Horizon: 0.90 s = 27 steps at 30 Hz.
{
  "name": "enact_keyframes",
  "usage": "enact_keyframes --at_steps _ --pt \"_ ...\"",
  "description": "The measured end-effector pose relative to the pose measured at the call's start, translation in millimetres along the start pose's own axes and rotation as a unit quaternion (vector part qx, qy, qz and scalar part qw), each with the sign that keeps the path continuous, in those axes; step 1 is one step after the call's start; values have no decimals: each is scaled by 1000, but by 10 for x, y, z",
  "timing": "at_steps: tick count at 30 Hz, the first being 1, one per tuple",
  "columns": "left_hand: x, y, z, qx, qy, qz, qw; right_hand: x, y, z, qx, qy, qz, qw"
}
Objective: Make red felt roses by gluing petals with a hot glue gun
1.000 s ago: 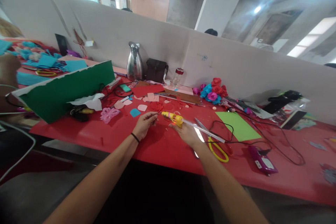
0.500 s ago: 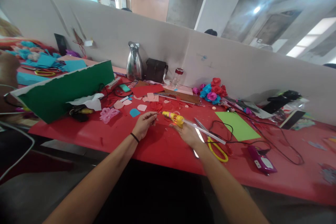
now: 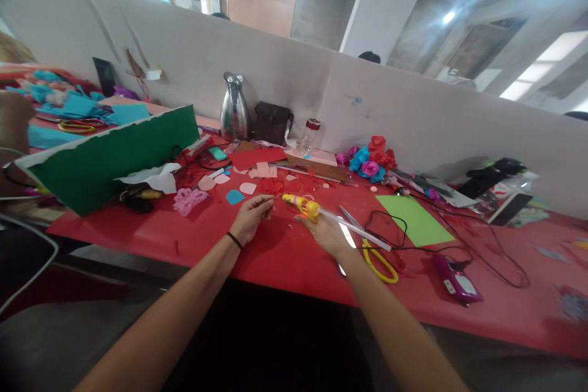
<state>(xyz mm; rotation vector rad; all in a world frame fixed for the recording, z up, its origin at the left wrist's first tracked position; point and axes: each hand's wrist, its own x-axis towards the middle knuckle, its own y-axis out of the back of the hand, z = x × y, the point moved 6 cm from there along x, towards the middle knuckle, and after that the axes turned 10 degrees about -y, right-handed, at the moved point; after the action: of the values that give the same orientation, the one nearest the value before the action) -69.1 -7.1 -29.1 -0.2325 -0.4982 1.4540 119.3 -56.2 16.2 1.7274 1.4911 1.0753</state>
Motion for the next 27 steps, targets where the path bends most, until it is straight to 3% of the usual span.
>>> enact_keyframes --at_steps 27 --pt "-2 -20 3 27 -14 -16 999 -14 19 -201 58 31 -5 998"
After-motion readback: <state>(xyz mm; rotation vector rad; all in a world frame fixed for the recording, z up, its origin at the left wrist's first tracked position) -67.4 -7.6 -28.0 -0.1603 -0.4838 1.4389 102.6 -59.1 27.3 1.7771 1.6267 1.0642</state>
